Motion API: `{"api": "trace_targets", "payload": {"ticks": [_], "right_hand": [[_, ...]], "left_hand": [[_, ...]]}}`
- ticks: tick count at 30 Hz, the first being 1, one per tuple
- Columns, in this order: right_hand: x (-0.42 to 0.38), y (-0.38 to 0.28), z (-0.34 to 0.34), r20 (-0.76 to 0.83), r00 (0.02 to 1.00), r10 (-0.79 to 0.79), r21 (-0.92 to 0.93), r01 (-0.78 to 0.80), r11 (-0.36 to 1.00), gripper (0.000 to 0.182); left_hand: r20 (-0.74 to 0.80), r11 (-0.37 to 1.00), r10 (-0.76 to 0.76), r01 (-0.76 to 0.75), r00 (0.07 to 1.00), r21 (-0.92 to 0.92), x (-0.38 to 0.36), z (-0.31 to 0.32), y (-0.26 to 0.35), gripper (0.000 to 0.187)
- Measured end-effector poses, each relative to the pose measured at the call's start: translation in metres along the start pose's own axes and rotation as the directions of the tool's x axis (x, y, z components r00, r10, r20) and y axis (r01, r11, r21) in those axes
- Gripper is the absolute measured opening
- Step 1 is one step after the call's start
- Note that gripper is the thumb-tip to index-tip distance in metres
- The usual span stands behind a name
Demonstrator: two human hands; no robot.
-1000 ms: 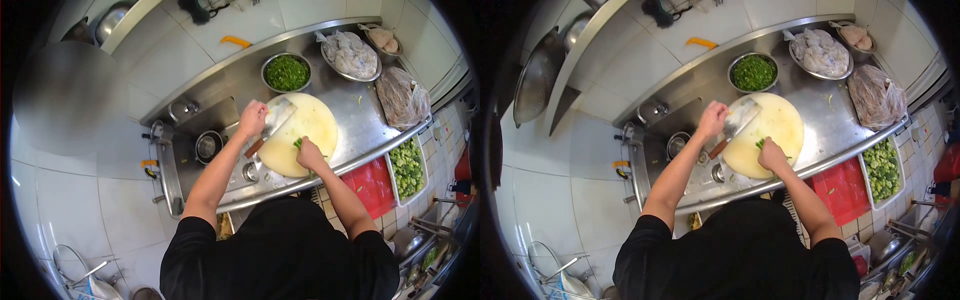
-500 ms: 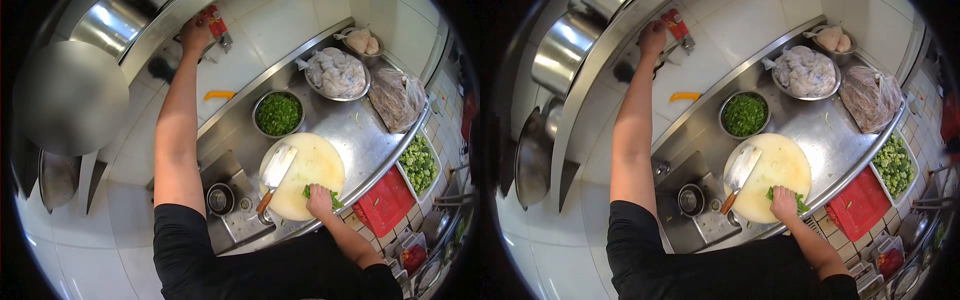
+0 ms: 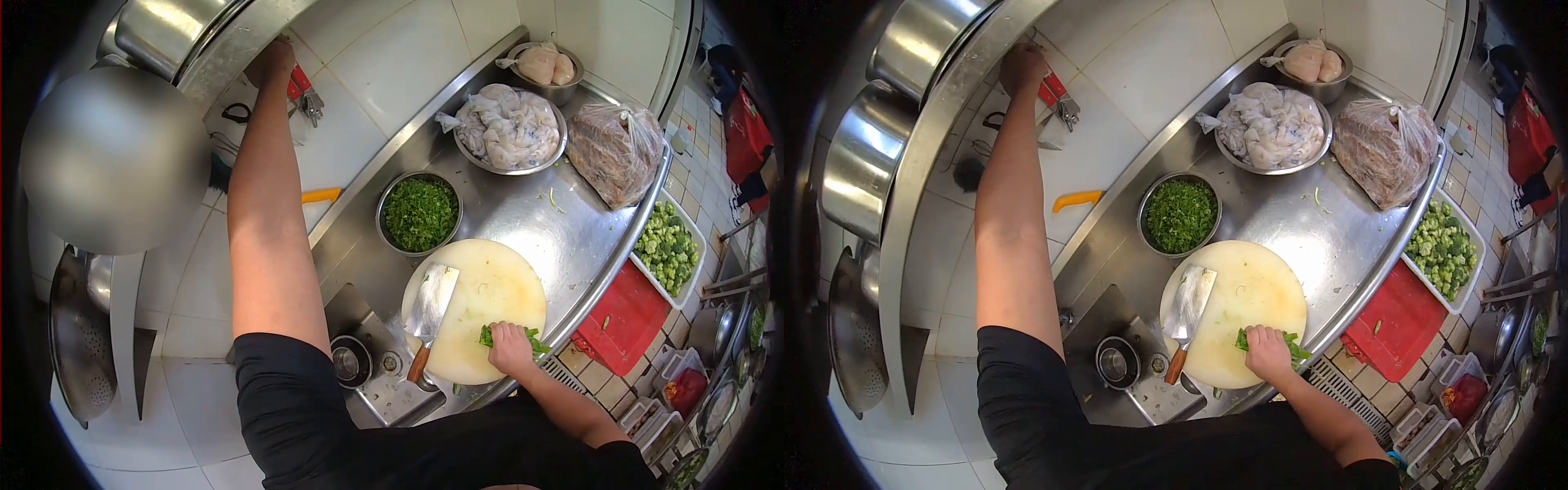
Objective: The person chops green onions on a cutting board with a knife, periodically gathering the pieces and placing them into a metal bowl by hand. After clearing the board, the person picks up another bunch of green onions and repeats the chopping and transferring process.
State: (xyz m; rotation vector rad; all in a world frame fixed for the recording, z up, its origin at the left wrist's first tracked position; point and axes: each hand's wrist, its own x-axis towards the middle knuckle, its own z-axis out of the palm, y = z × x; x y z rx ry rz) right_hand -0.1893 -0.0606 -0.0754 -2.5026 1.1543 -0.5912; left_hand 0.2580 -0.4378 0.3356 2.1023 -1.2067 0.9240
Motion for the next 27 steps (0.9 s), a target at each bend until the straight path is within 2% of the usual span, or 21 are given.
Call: {"api": "trace_targets", "payload": {"ticks": [2, 4, 5, 7, 9, 10, 11, 12, 13, 14, 15, 16, 17, 18, 20, 21, 23, 24, 26, 27], "right_hand": [[0.001, 0.001, 0.0, -0.011, 1.0, -0.007, 0.001, 0.007, 1.0, 0.032], [0.002, 0.003, 0.002, 0.001, 1.0, -0.001, 0.011, 0.001, 1.0, 0.037], [0.0, 0.003, 0.003, 0.018, 1.0, 0.008, 0.028, -0.009, 1.0, 0.042], [0.0, 0.005, 0.009, 0.003, 1.0, 0.002, 0.02, -0.002, 1.0, 0.041], [-0.001, 0.005, 0.008, -0.006, 1.0, -0.01, 0.018, 0.01, 1.0, 0.041], [0.001, 0.005, 0.006, -0.003, 1.0, -0.006, 0.022, 0.006, 1.0, 0.037], [0.002, 0.004, 0.005, 0.005, 1.0, 0.0, 0.029, -0.001, 1.0, 0.033], [0.006, 0.006, 0.006, 0.018, 1.0, -0.009, 0.036, 0.009, 0.999, 0.033], [0.006, 0.006, 0.008, -0.003, 1.0, -0.024, 0.027, 0.024, 0.999, 0.033], [0.001, 0.007, 0.009, -0.02, 0.999, -0.041, 0.015, 0.042, 0.999, 0.034], [0.001, 0.007, 0.009, 0.0, 0.999, -0.047, 0.019, 0.047, 0.999, 0.034], [0.0, 0.006, 0.008, -0.002, 0.999, -0.041, 0.028, 0.041, 0.999, 0.034], [0.004, 0.008, 0.008, -0.01, 0.999, -0.038, 0.033, 0.038, 0.999, 0.034], [0.009, 0.01, 0.007, 0.005, 0.999, -0.049, 0.028, 0.049, 0.998, 0.034], [0.006, 0.009, 0.005, 0.039, 0.999, -0.034, 0.049, 0.032, 0.998, 0.038], [0.008, 0.009, 0.005, 0.05, 0.998, -0.049, 0.044, 0.047, 0.998, 0.038], [0.008, 0.013, 0.001, 0.077, 0.997, -0.013, 0.135, 0.003, 0.991, 0.04], [0.012, 0.014, -0.004, 0.085, 0.996, -0.03, 0.126, 0.019, 0.992, 0.04], [0.02, 0.015, -0.015, 0.216, 0.966, 0.141, 0.296, -0.203, 0.933, 0.037], [0.023, 0.022, -0.017, 0.19, 0.97, 0.153, 0.356, -0.214, 0.91, 0.032]], "left_hand": [[0.015, 1.0, 0.007, -0.007, 1.0, -0.002, -0.001, 0.0, -0.007, 0.03], [-0.095, 0.991, 0.133, -0.13, 0.986, 0.035, -0.008, -0.001, -0.009, 0.03], [-0.095, 0.991, 0.129, -0.126, 0.987, 0.037, -0.014, -0.003, -0.013, 0.03], [-0.222, 0.966, 0.199, -0.23, 0.954, -0.122, -0.052, -0.027, -0.012, 0.031], [-0.117, 0.876, 0.174, -0.208, 0.978, -0.435, -0.131, -0.042, -0.01, 0.027], [0.104, 0.881, 0.212, -0.144, 0.972, -0.45, -0.181, -0.061, -0.006, 0.023], [0.343, 0.865, 0.211, -0.011, 0.915, -0.502, -0.24, -0.056, -0.018, 0.022], [0.454, 0.77, 0.289, 0.077, 0.843, -0.633, -0.304, -0.068, -0.022, 0.023], [0.645, 0.857, 0.296, 0.102, 0.704, -0.505, -0.359, -0.088, -0.025, 0.026], [0.743, 0.889, 0.335, 0.066, 0.58, -0.453, -0.413, -0.102, -0.037, 0.027], [0.855, 0.943, 0.244, 0.093, 0.458, -0.32, -0.466, -0.115, -0.049, 0.038], [0.838, 0.949, 0.278, -0.001, 0.471, -0.314, -0.519, -0.12, -0.068, 0.051], [0.878, 0.976, 0.178, 0.034, 0.444, -0.215, -0.555, -0.137, -0.072, 0.062], [0.875, 0.991, 0.091, 0.045, 0.475, -0.127, -0.583, -0.15, -0.073, 0.068], [0.784, 0.952, -0.017, 0.25, 0.621, -0.177, -0.622, -0.157, -0.069, 0.071], [0.783, 0.948, -0.033, 0.267, 0.621, -0.171, -0.612, -0.168, -0.056, 0.071], [0.908, 0.948, -0.192, 0.309, 0.372, 0.073, -0.573, -0.198, -0.022, 0.073], [0.905, 0.941, -0.203, 0.329, 0.373, 0.075, -0.576, -0.197, -0.022, 0.073], [0.942, 0.95, -0.175, 0.302, 0.288, 0.084, -0.587, -0.19, -0.029, 0.069], [0.933, 0.939, -0.171, 0.34, 0.316, 0.057, -0.593, -0.184, -0.036, 0.06]]}}
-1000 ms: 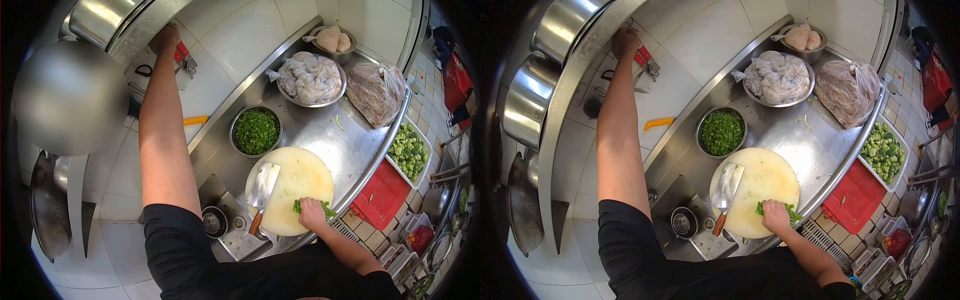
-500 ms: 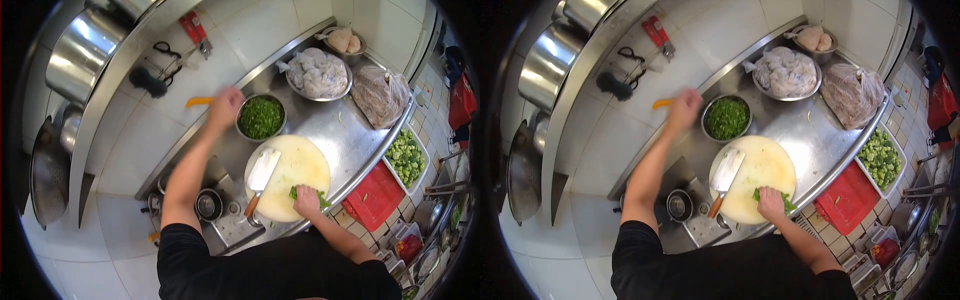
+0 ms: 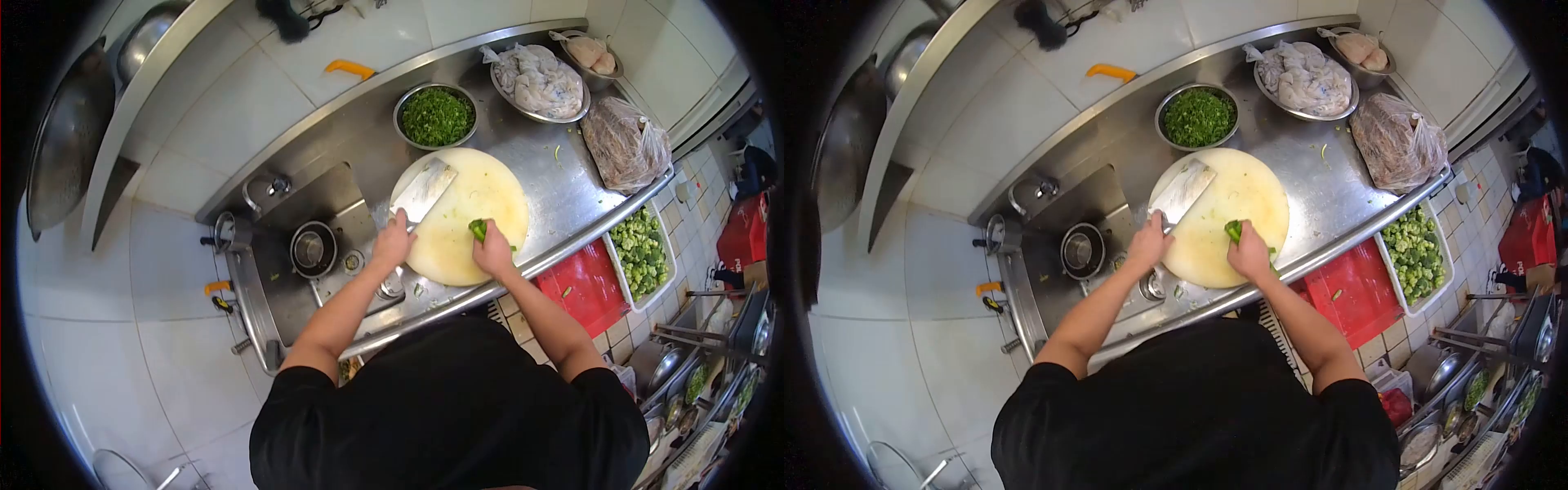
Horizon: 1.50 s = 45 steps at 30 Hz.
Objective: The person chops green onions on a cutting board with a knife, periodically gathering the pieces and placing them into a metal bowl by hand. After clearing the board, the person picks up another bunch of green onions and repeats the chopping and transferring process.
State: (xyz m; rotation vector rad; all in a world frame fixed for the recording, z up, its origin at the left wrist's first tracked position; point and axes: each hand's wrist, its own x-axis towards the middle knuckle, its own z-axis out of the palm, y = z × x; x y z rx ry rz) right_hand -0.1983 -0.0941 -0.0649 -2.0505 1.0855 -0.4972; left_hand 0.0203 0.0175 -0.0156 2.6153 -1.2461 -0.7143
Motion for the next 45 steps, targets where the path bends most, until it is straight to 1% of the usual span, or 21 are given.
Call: {"api": "trace_targets", "payload": {"ticks": [3, 7, 9, 10, 11, 12, 14, 15, 16, 17, 21, 23, 24, 25, 26, 30, 32, 35, 40, 43, 45], "right_hand": [[0.013, 0.008, -0.041, 0.108, 0.994, 0.003, 0.047, -0.009, 0.999, 0.033], [0.024, 0.019, -0.111, 0.165, 0.976, -0.143, -0.16, 0.169, 0.973, 0.034], [0.029, 0.021, -0.137, 0.211, 0.968, -0.133, -0.21, 0.178, 0.962, 0.034], [0.037, 0.028, -0.144, 0.236, 0.951, -0.199, -0.245, 0.257, 0.935, 0.035], [0.044, 0.035, -0.148, 0.267, 0.927, -0.263, -0.276, 0.335, 0.901, 0.036], [0.048, 0.025, -0.149, 0.256, 0.939, -0.229, -0.264, 0.296, 0.918, 0.035], [0.056, 0.013, -0.135, 0.203, 0.94, -0.274, -0.276, 0.323, 0.905, 0.034], [0.06, 0.006, -0.126, 0.155, 0.937, -0.312, -0.289, 0.345, 0.893, 0.033], [0.058, -0.004, -0.115, 0.144, 0.957, -0.253, -0.365, 0.289, 0.885, 0.032], [0.057, -0.013, -0.103, 0.171, 0.96, -0.222, -0.349, 0.269, 0.897, 0.034], [0.033, -0.029, -0.026, 0.179, 0.969, -0.169, -0.461, 0.234, 0.856, 0.029], [0.021, -0.031, 0.004, 0.241, 0.964, -0.115, -0.478, 0.221, 0.85, 0.03], [0.014, -0.027, 0.018, 0.2, 0.968, -0.154, -0.487, 0.235, 0.841, 0.032], [0.01, -0.024, 0.025, 0.16, 0.968, -0.192, -0.498, 0.247, 0.832, 0.034], [0.01, -0.022, 0.027, 0.176, 0.971, -0.161, -0.469, 0.227, 0.853, 0.046], [0.012, -0.023, 0.017, 0.13, 0.979, -0.154, -0.387, 0.193, 0.902, 0.062], [0.019, -0.019, 0.011, 0.202, 0.974, -0.1, -0.31, 0.16, 0.937, 0.076], [0.022, -0.043, -0.018, 0.291, 0.955, -0.06, -0.392, 0.177, 0.903, 0.081], [0.02, -0.026, -0.003, 0.273, 0.948, -0.164, -0.395, 0.266, 0.879, 0.066], [0.02, -0.013, 0.015, 0.192, 0.963, -0.191, -0.449, 0.259, 0.855, 0.054], [0.017, -0.008, 0.025, 0.043, 0.971, -0.235, -0.407, 0.232, 0.883, 0.047]], "left_hand": [[0.025, 0.999, 0.035, -0.035, 0.999, -0.028, 0.019, 0.007, -0.028, 0.051], [0.008, 1.0, -0.01, 0.01, 1.0, 0.02, -0.012, -0.038, -0.031, 0.042], [0.086, 0.982, 0.12, -0.105, 0.989, -0.159, -0.034, -0.041, -0.04, 0.037], [0.065, 0.968, 0.208, -0.196, 0.976, -0.156, -0.043, -0.034, -0.04, 0.034], [0.158, 0.957, 0.242, -0.209, 0.957, -0.203, -0.047, -0.026, -0.037, 0.037], [0.191, 0.935, 0.297, -0.244, 0.936, -0.255, -0.053, -0.014, -0.024, 0.035], [0.281, 0.901, 0.312, -0.188, 0.908, -0.392, -0.066, 0.013, 0.009, 0.026], [0.324, 0.803, 0.328, -0.081, 0.887, -0.591, -0.06, 0.05, 0.009, 0.024], [0.314, 0.833, 0.313, -0.1, 0.896, -0.545, -0.067, 0.055, 0.024, 0.024], [0.197, 0.85, 0.369, -0.244, 0.908, -0.467, -0.063, 0.08, 0.02, 0.023], [0.259, 0.89, 0.126, 0.006, 0.958, -0.455, -0.069, 0.043, 0.006, 0.028], [0.034, 0.921, 0.13, -0.109, 0.991, -0.373, -0.045, 0.052, -0.03, 0.028], [0.041, 0.923, 0.126, -0.102, 0.991, -0.372, -0.039, 0.041, -0.03, 0.028], [0.043, 0.965, 0.078, -0.064, 0.996, -0.253, -0.037, 0.022, -0.022, 0.028], [0.04, 0.991, 0.029, -0.023, 0.999, -0.132, -0.039, 0.008, -0.015, 0.028], [0.093, 0.998, 0.042, -0.039, 0.995, -0.04, -0.055, -0.006, 0.02, 0.026], [0.143, 0.999, 0.001, -0.007, 0.99, 0.038, -0.062, -0.005, 0.036, 0.027], [0.122, 1.0, 0.018, -0.017, 0.992, -0.01, -0.066, -0.002, 0.038, 0.021], [0.119, 0.999, 0.035, -0.039, 0.992, 0.028, -0.066, -0.003, 0.038, 0.025], [0.12, 0.999, 0.031, -0.035, 0.992, 0.031, -0.067, -0.002, 0.04, 0.025], [0.128, 0.999, 0.023, -0.027, 0.991, 0.034, -0.069, -0.001, 0.04, 0.025]]}}
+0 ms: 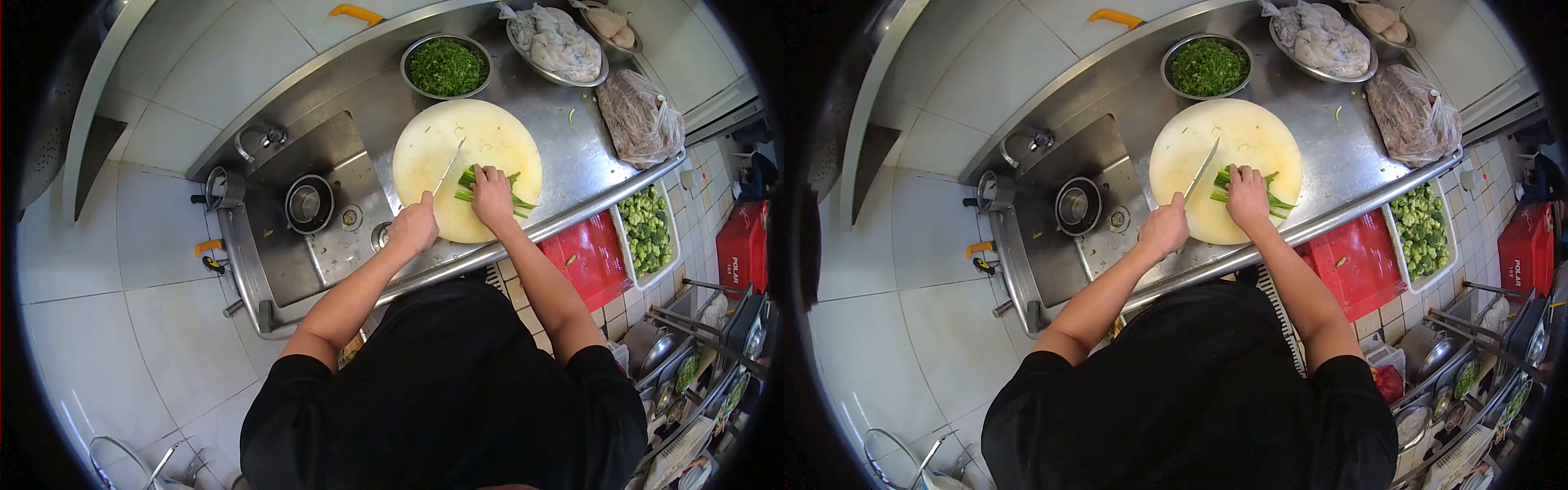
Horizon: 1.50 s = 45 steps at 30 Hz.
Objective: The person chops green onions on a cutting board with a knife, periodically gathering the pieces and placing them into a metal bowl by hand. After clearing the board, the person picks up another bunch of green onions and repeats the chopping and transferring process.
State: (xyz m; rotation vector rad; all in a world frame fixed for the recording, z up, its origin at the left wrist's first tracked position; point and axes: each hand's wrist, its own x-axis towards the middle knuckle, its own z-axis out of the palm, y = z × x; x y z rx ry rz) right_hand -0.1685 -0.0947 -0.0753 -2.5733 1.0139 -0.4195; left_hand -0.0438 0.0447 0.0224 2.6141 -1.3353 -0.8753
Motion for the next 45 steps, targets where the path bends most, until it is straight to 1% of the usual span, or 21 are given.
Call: {"api": "trace_targets", "payload": {"ticks": [1, 3, 4, 6, 7, 9, 13, 15, 19, 21, 25, 27, 31, 33, 34, 36, 37, 39, 40, 42, 45], "right_hand": [[-0.003, -0.002, 0.005, 0.004, 1.0, 0.001, 0.004, -0.001, 1.0, 0.047], [-0.01, -0.005, 0.013, -0.076, 0.997, -0.024, 0.084, 0.03, 0.996, 0.046], [-0.014, -0.005, 0.015, -0.075, 0.997, -0.024, 0.085, 0.03, 0.996, 0.046], [-0.022, -0.003, 0.016, -0.138, 0.983, -0.123, 0.107, 0.139, 0.985, 0.047], [-0.024, -0.001, 0.017, -0.136, 0.983, -0.123, 0.11, 0.138, 0.984, 0.047], [-0.026, -0.001, 0.015, -0.074, 0.976, -0.204, -0.032, 0.202, 0.979, 0.052], [-0.032, -0.018, -0.003, -0.076, 0.972, -0.22, -0.094, 0.213, 0.973, 0.058], [-0.037, -0.027, -0.011, 0.006, 0.977, -0.213, -0.236, 0.209, 0.949, 0.066], [-0.033, -0.029, -0.009, 0.072, 0.984, -0.163, -0.249, 0.176, 0.952, 0.067], [-0.028, -0.024, 0.0, 0.017, 0.988, -0.154, -0.21, 0.154, 0.966, 0.063], [-0.019, -0.018, 0.009, 0.036, 0.997, -0.065, -0.156, 0.07, 0.985, 0.058], [-0.017, -0.013, 0.013, -0.125, 0.984, -0.125, -0.153, 0.106, 0.983, 0.052], [-0.011, -0.001, 0.02, -0.138, 0.982, -0.127, -0.049, 0.122, 0.991, 0.051], [-0.01, -0.001, 0.018, -0.162, 0.983, -0.089, 0.026, 0.095, 0.995, 0.037], [-0.011, -0.001, 0.017, -0.162, 0.983, -0.085, 0.028, 0.091, 0.995, 0.037], [-0.014, -0.003, 0.013, -0.202, 0.959, -0.197, 0.109, 0.222, 0.969, 0.021], [-0.017, -0.006, 0.012, -0.204, 0.96, -0.193, 0.112, 0.219, 0.969, 0.021], [-0.027, -0.014, 0.012, -0.157, 0.962, -0.223, 0.2, 0.252, 0.947, 0.013], [-0.028, -0.016, 0.013, -0.158, 0.963, -0.218, 0.203, 0.247, 0.948, 0.013], [-0.031, -0.019, 0.013, -0.31, 0.926, -0.214, 0.204, 0.285, 0.937, 0.013], [-0.026, -0.023, 0.016, -0.293, 0.942, -0.163, 0.171, 0.219, 0.961, 0.013]], "left_hand": [[-0.011, 1.0, 0.022, -0.022, 1.0, -0.011, -0.001, 0.002, -0.002, 0.023], [-0.022, 0.999, 0.045, -0.045, 0.999, -0.02, -0.001, 0.004, -0.004, 0.021], [-0.023, 0.998, 0.059, -0.06, 0.998, -0.013, -0.001, 0.005, -0.005, 0.021], [-0.023, 0.997, 0.071, -0.071, 0.997, -0.007, -0.001, 0.006, -0.006, 0.021], [-0.023, 0.997, 0.076, -0.076, 0.997, 0.004, -0.001, 0.006, -0.007, 0.021], [-0.023, 0.996, 0.084, -0.083, 0.996, 0.019, -0.002, 0.005, -0.008, 0.021], [-0.023, 0.995, 0.097, -0.096, 0.995, 0.021, -0.007, 0.006, -0.004, 0.021], [-0.022, 0.996, 0.089, -0.089, 0.996, 0.016, -0.008, 0.007, -0.003, 0.021], [-0.008, 0.997, 0.077, -0.077, 0.997, -0.002, -0.008, 0.005, -0.003, 0.021], [0.004, 0.998, 0.065, -0.065, 0.998, -0.006, -0.006, 0.004, -0.004, 0.021], [-0.01, 0.997, 0.068, -0.069, 0.998, -0.043, 0.0, 0.003, -0.018, 0.022], [-0.018, 0.994, 0.086, -0.087, 0.996, -0.063, -0.001, 0.002, -0.018, 0.023], [0.004, 0.997, 0.064, -0.064, 0.998, -0.046, -0.006, 0.002, -0.01, 0.023], [0.003, 0.998, 0.058, -0.058, 0.998, -0.041, -0.007, 0.002, -0.009, 0.023], [0.001, 0.997, 0.062, -0.062, 0.998, -0.038, -0.007, 0.001, -0.009, 0.024], [0.0, 0.997, 0.067, -0.067, 0.998, -0.033, -0.008, 0.001, -0.01, 0.024], [-0.008, 0.997, 0.073, -0.074, 0.997, -0.031, -0.008, 0.003, -0.012, 0.023], [-0.014, 0.996, 0.08, -0.08, 0.997, -0.027, -0.01, 0.005, -0.014, 0.023], [-0.011, 0.997, 0.079, -0.079, 0.997, -0.019, -0.014, 0.005, -0.016, 0.022], [-0.004, 0.997, 0.081, -0.081, 0.997, -0.01, -0.022, 0.007, -0.014, 0.021], [0.022, 0.996, 0.077, -0.078, 0.997, 0.047, -0.031, 0.007, -0.01, 0.02]]}}
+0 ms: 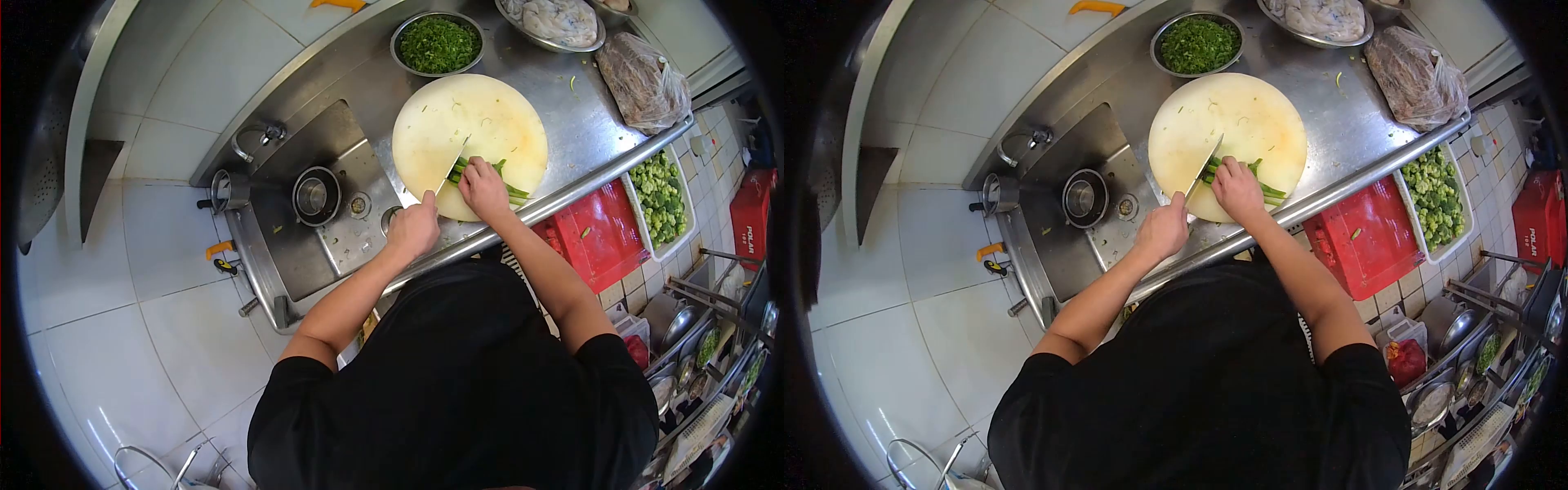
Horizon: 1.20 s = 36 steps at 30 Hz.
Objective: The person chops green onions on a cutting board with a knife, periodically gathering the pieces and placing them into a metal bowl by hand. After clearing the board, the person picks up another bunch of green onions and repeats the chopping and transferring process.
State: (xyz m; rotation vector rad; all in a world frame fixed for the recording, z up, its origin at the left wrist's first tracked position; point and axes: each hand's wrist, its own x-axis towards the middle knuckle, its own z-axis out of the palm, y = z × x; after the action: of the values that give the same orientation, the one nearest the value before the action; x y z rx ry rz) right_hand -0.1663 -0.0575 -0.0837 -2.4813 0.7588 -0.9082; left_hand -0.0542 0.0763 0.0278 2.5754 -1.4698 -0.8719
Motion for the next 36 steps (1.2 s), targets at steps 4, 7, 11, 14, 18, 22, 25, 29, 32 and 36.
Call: {"api": "trace_targets", "payload": {"ticks": [4, 7, 11, 14, 18, 22, 25, 29, 32, 36], "right_hand": [[0.01, -0.004, -0.004, -0.004, 0.999, 0.049, -0.119, -0.049, 0.992, 0.015], [0.016, -0.003, -0.009, 0.204, 0.945, 0.256, 0.042, -0.27, 0.962, 0.018], [0.016, -0.002, -0.009, 0.224, 0.972, 0.075, -0.104, -0.053, 0.993, 0.018], [0.007, -0.001, -0.002, 0.16, 0.987, -0.027, -0.109, 0.044, 0.993, 0.018], [-0.004, 0.004, 0.0, 0.154, 0.986, -0.068, -0.093, 0.083, 0.992, 0.019], [-0.013, -0.001, -0.011, 0.129, 0.983, -0.133, -0.036, 0.139, 0.99, 0.019], [-0.019, 0.001, -0.012, 0.2, 0.972, -0.127, -0.039, 0.137, 0.99, 0.024], [-0.013, -0.01, -0.024, 0.215, 0.974, -0.076, 0.015, 0.075, 0.997, 0.031], [-0.014, -0.011, -0.027, 0.216, 0.972, -0.094, -0.002, 0.097, 0.995, 0.031], [-0.016, 0.004, -0.01, 0.128, 0.976, -0.175, -0.082, 0.186, 0.979, 0.025]], "left_hand": [[-0.01, 0.999, 0.036, -0.036, 0.999, 0.01, -0.003, 0.0, -0.008, 0.019], [-0.001, 0.999, 0.046, -0.046, 0.999, 0.023, -0.007, -0.002, -0.01, 0.019], [0.034, 0.999, 0.025, -0.025, 0.999, 0.021, -0.009, -0.006, -0.007, 0.019], [0.042, 1.0, -0.01, 0.011, 0.999, -0.023, -0.006, -0.004, -0.008, 0.019], [0.049, 0.999, -0.03, 0.032, 0.998, -0.036, -0.006, -0.003, -0.007, 0.02], [0.06, 0.999, -0.04, 0.042, 0.997, -0.033, -0.006, -0.003, -0.006, 0.02], [0.071, 0.998, -0.052, 0.054, 0.996, -0.03, -0.005, -0.002, -0.004, 0.02], [0.077, 0.999, -0.04, 0.041, 0.996, -0.01, -0.006, -0.006, -0.003, 0.025], [0.072, 0.999, -0.031, 0.033, 0.997, -0.018, -0.004, -0.003, -0.006, 0.025], [0.065, 0.999, -0.031, 0.032, 0.997, -0.019, -0.004, -0.004, -0.006, 0.025]]}}
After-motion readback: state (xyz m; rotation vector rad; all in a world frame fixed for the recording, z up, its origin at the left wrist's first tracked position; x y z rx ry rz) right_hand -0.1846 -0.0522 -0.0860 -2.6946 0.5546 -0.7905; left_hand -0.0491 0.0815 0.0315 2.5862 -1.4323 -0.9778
